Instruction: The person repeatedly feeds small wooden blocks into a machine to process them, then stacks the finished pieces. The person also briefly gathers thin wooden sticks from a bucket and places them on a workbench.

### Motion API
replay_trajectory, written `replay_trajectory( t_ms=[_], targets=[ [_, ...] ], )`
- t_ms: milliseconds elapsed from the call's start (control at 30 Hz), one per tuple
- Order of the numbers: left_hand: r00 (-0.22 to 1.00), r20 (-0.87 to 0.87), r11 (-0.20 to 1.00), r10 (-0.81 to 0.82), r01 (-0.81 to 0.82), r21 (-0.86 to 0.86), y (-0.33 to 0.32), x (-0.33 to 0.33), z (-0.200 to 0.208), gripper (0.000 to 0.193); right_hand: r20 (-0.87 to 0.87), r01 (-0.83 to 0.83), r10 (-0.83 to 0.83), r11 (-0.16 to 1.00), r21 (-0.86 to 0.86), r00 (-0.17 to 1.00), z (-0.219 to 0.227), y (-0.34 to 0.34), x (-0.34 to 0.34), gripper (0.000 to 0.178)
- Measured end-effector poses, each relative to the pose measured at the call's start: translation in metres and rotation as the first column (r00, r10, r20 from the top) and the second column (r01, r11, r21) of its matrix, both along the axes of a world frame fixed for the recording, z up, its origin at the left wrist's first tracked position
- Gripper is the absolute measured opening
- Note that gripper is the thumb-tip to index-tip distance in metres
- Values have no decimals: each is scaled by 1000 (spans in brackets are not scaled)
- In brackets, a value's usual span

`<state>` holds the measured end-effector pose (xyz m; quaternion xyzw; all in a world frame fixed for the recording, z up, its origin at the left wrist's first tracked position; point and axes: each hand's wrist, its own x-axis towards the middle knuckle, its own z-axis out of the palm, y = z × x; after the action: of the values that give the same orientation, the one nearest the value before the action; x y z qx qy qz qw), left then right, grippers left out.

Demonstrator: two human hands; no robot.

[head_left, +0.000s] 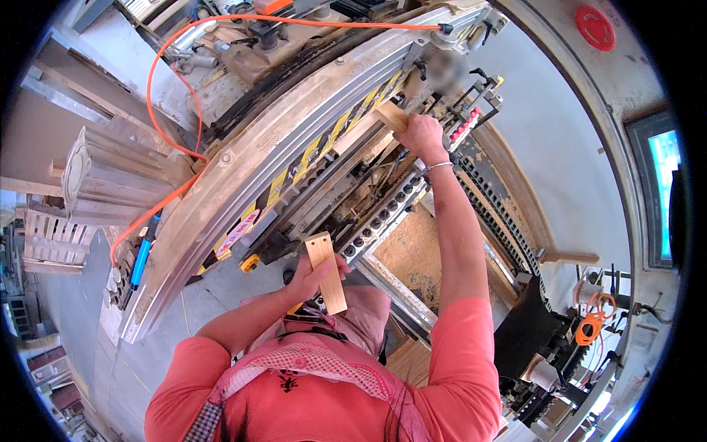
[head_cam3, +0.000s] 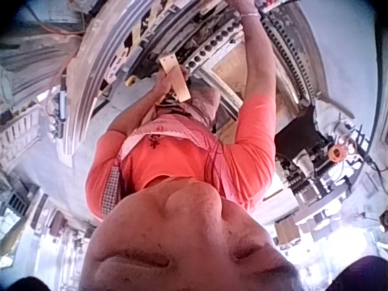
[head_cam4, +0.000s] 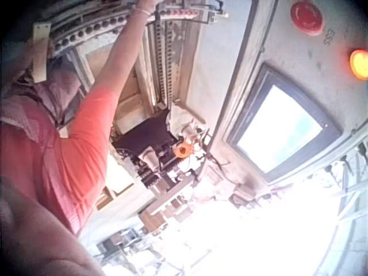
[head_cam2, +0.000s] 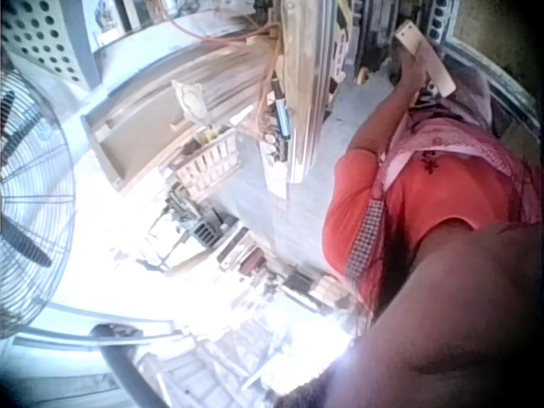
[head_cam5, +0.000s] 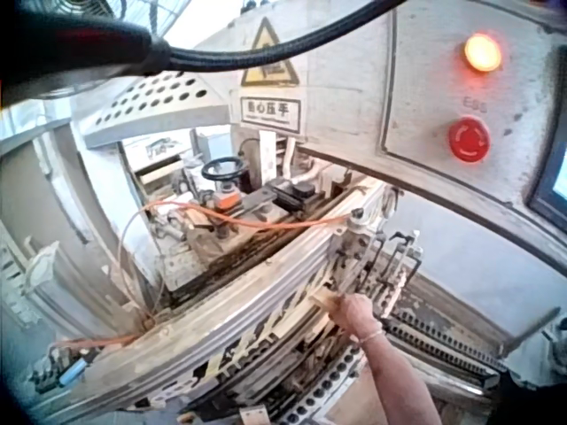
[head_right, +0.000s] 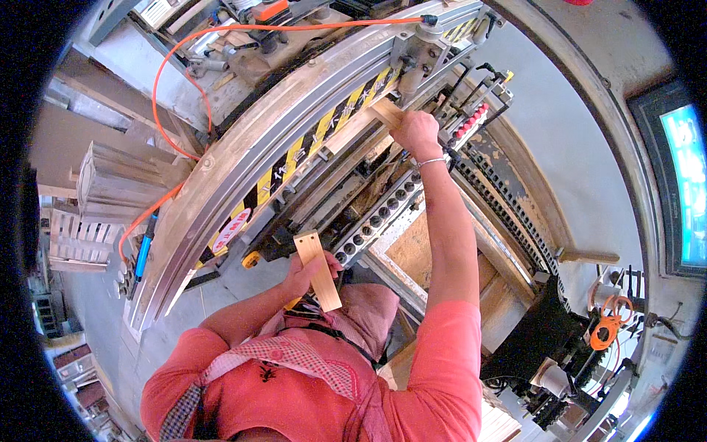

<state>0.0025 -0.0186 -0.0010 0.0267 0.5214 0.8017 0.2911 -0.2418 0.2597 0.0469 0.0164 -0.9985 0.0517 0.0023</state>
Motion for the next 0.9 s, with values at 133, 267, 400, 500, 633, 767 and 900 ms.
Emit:
replay_trajectory(
  t_ms=[133,267,400,500,633,767,900],
  targets=[
    [1000,-11,1000,-18,18,-5,1,-1,-2,27,17,39,-39,999,9,999,-4,-1,-3,42],
    [999,-27,999,-31,30,-12,0,-1,-2,27,16,36,-37,999,22,999,-3,-3,-3,41],
    [998,-45,998,-34,31,-54,-1,-1,2,32,25,34,-35,999,17,999,-3,-4,-3,40],
    [999,-22,996,-34,32,-84,0,0,3,34,38,34,-35,999,14,999,-4,-5,-4,40],
    [998,-32,997,-46,44,-58,-1,1,0,27,3,70,-70,998,4,998,-4,-2,-2,40],
    [996,-71,996,-47,42,-74,0,0,5,28,1,26,-26,999,25,1000,-2,-3,-2,34],
    [998,-54,998,-29,26,-56,1,1,2,29,-7,59,-59,998,21,998,-3,-4,-4,42]
  ],
)
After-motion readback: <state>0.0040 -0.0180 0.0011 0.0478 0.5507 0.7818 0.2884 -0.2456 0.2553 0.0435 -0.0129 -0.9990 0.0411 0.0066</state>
